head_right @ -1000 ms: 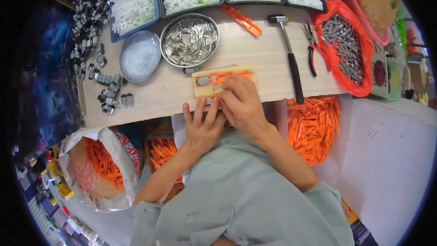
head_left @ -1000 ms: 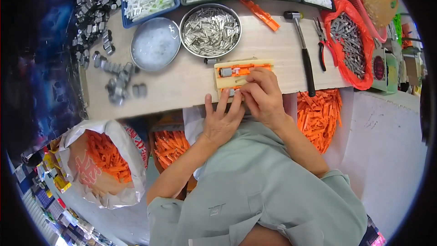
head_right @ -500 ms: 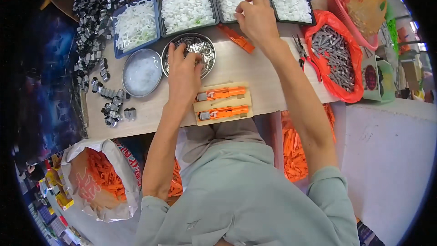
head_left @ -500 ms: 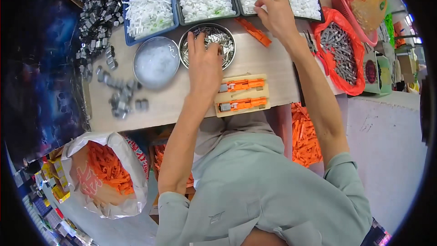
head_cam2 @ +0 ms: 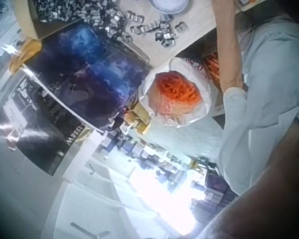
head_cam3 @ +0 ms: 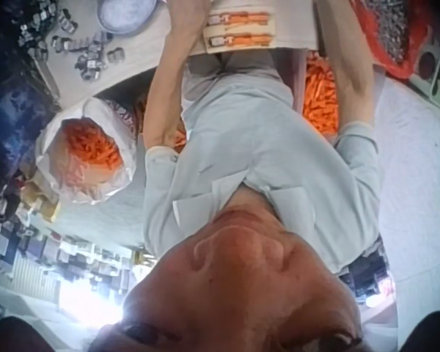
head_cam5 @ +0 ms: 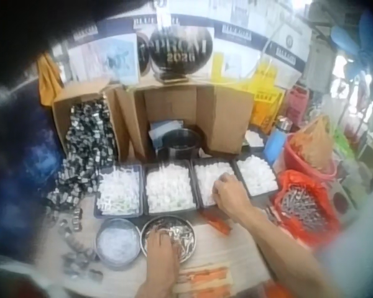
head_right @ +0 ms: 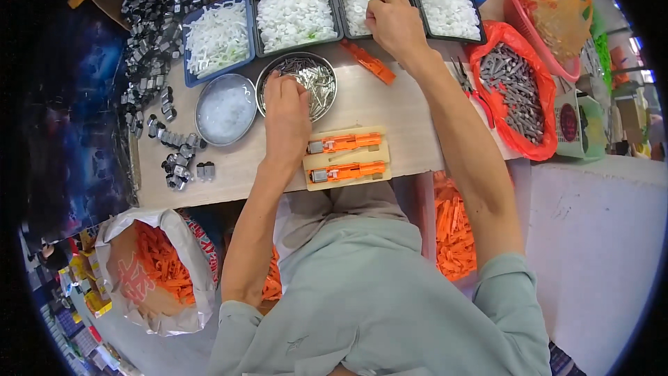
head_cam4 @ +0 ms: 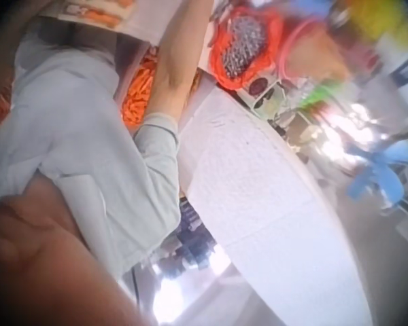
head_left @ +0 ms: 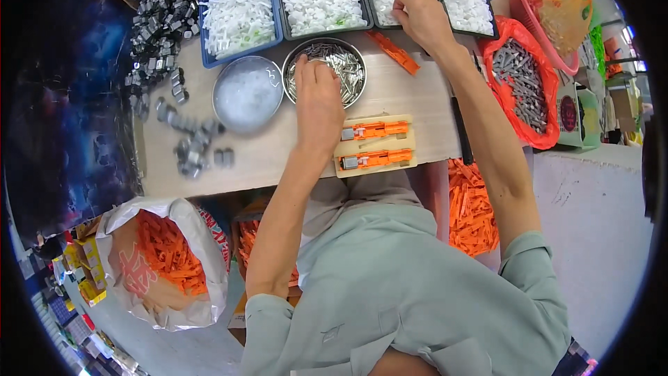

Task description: The person assembles toy car components by taking toy car bodies, axles, and plastic components from storage bins and joining them together with a hammer and pliers.

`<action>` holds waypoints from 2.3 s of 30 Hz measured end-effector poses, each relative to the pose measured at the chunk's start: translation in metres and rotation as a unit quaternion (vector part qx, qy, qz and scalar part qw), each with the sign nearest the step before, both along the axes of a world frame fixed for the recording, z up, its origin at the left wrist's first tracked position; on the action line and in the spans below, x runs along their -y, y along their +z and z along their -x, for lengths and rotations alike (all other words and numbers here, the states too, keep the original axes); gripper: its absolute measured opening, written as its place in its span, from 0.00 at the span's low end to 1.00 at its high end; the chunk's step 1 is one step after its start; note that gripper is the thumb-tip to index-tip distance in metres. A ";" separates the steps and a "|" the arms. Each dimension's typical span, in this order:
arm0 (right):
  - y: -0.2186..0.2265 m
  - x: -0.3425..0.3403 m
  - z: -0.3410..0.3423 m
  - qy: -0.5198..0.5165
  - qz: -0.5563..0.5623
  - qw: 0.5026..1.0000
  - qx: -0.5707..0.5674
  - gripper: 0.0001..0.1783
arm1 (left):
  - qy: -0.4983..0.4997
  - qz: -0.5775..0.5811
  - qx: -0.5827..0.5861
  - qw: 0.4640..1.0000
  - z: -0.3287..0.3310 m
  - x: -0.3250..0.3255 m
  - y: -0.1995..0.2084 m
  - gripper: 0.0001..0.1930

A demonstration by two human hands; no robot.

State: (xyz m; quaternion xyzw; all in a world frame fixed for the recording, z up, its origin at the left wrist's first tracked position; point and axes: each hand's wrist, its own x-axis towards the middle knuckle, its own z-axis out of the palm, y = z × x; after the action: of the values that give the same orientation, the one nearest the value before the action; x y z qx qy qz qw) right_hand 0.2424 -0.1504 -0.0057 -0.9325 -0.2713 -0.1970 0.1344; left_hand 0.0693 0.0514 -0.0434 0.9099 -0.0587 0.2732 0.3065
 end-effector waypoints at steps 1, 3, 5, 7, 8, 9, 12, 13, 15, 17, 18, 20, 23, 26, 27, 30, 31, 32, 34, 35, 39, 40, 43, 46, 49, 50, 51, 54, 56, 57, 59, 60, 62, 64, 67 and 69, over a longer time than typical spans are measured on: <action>0.000 0.000 0.002 0.013 -0.014 1.000 0.012 0.07 | -0.012 0.009 -0.007 1.000 0.001 -0.002 0.001 0.06; 0.002 0.000 0.010 0.025 -0.028 0.999 0.025 0.07 | -0.024 0.019 -0.014 0.999 0.002 -0.002 0.005 0.06; 0.004 -0.011 0.036 0.034 -0.118 0.989 0.085 0.05 | -0.001 0.060 -0.032 0.998 0.005 -0.002 0.014 0.05; 0.000 -0.027 0.074 0.045 -0.238 0.970 -0.011 0.03 | 0.016 0.072 -0.024 0.997 0.007 -0.003 0.018 0.04; 0.000 -0.038 0.099 0.046 -0.288 0.954 -0.070 0.04 | 0.029 0.086 -0.018 0.996 0.008 -0.004 0.018 0.04; 0.001 -0.047 0.123 0.045 -0.336 0.932 -0.128 0.05 | 0.029 0.085 -0.019 0.996 0.010 -0.003 0.022 0.04; -0.004 -0.056 0.169 -0.007 -0.405 0.858 -0.316 0.07 | 0.025 0.278 -0.128 0.952 0.025 0.004 0.037 0.04; 0.001 -0.060 0.181 -0.021 -0.480 0.781 -0.398 0.07 | 0.017 0.385 -0.132 0.913 0.031 0.006 0.039 0.03; 0.005 -0.060 0.199 -0.037 -0.546 0.691 -0.473 0.07 | 0.008 0.488 -0.135 0.863 0.044 0.011 0.041 0.02; 0.006 -0.057 0.212 -0.037 -0.625 0.565 -0.537 0.07 | 0.003 0.540 -0.084 0.837 0.057 0.018 0.045 0.04; 0.008 -0.057 0.217 -0.038 -0.625 0.565 -0.537 0.07 | 0.004 0.540 -0.085 0.837 0.064 0.021 0.048 0.04; 0.013 -0.055 0.223 -0.047 -0.649 0.491 -0.580 0.06 | 0.001 0.576 -0.090 0.813 0.075 0.025 0.051 0.06; 0.016 -0.056 0.234 -0.033 -0.650 0.464 -0.601 0.06 | 0.014 0.546 -0.101 0.832 0.087 0.028 0.048 0.07; 0.017 -0.057 0.240 -0.033 -0.668 0.445 -0.596 0.05 | 0.006 0.511 -0.072 0.857 0.093 0.032 0.043 0.07; 0.018 -0.057 0.241 -0.033 -0.668 0.445 -0.595 0.05 | 0.006 0.511 -0.073 0.856 0.095 0.032 0.043 0.07; 0.020 -0.056 0.242 -0.030 -0.669 0.435 -0.602 0.05 | 0.017 0.509 -0.067 0.858 0.098 0.032 0.042 0.07; 0.021 -0.055 0.242 -0.027 -0.668 0.430 -0.607 0.05 | 0.011 0.484 -0.058 0.873 0.098 0.032 0.041 0.06; 0.021 -0.055 0.243 -0.023 -0.667 0.426 -0.611 0.05 | 0.005 0.459 -0.049 0.887 0.099 0.032 0.040 0.06; 0.019 -0.053 0.244 -0.022 -0.667 0.425 -0.611 0.06 | 0.001 0.414 -0.028 0.910 0.099 0.031 0.037 0.06; 0.018 -0.053 0.244 -0.021 -0.667 0.425 -0.612 0.07 | -0.003 0.368 -0.006 0.930 0.099 0.029 0.036 0.06; 0.018 -0.052 0.247 -0.029 -0.676 0.417 -0.607 0.06 | -0.063 0.178 0.083 0.978 0.093 0.020 0.040 0.09; 0.017 -0.049 0.247 -0.027 -0.673 0.408 -0.616 0.06 | -0.085 0.134 0.121 0.980 0.092 0.019 0.035 0.11; 0.013 -0.041 0.248 -0.043 -0.669 0.405 -0.622 0.05 | -0.123 0.077 0.151 0.978 0.090 0.017 0.035 0.13; 0.017 -0.041 0.250 -0.062 -0.652 0.453 -0.605 0.04 | -0.129 0.118 0.087 0.981 0.097 0.019 0.046 0.13; 0.019 -0.044 0.255 -0.041 -0.606 0.605 -0.515 0.01 | -0.066 0.339 -0.043 0.937 0.103 0.029 0.052 0.10; 0.018 -0.044 0.256 -0.021 -0.565 0.703 -0.431 0.02 | -0.011 0.493 -0.114 0.863 0.104 0.032 0.052 0.08; 0.017 -0.041 0.254 -0.021 -0.565 0.703 -0.432 0.02 | -0.011 0.492 -0.114 0.863 0.104 0.032 0.054 0.08; 0.014 -0.026 0.243 0.111 -0.367 0.881 -0.277 0.07 | -0.027 0.573 -0.141 0.807 0.105 0.028 0.056 0.07; 0.015 -0.018 0.238 0.161 -0.285 0.911 -0.250 0.11 | -0.046 0.566 -0.207 0.796 0.105 0.026 0.056 0.07; 0.015 -0.015 0.235 0.161 -0.286 0.911 -0.250 0.11 | -0.046 0.566 -0.207 0.796 0.105 0.024 0.055 0.07; 0.012 -0.010 0.230 0.206 -0.270 0.900 -0.272 0.12 | -0.076 0.489 -0.232 0.837 0.105 0.022 0.052 0.07; 0.013 -0.009 0.229 0.206 -0.270 0.900 -0.272 0.12 | -0.076 0.489 -0.232 0.837 0.104 0.022 0.052 0.07; 0.014 -0.008 0.226 0.224 -0.253 0.899 -0.279 0.12 | -0.084 0.412 -0.238 0.875 0.103 0.022 0.057 0.07; 0.013 -0.007 0.225 0.224 -0.251 0.904 -0.263 0.12 | -0.092 0.383 -0.243 0.886 0.100 0.022 0.061 0.07; 0.012 -0.007 0.222 0.227 -0.237 0.917 -0.228 0.11 | -0.100 0.342 -0.241 0.903 0.095 0.020 0.055 0.07; 0.012 -0.007 0.217 0.230 -0.226 0.924 -0.208 0.11 | -0.101 0.330 -0.233 0.909 0.094 0.019 0.050 0.07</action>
State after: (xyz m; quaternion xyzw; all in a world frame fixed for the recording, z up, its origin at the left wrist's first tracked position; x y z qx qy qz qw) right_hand 0.0255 -0.1436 0.0060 -0.8096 -0.3922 -0.0188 0.4364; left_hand -0.0245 0.0320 0.0070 0.7838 0.0160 0.0245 0.6203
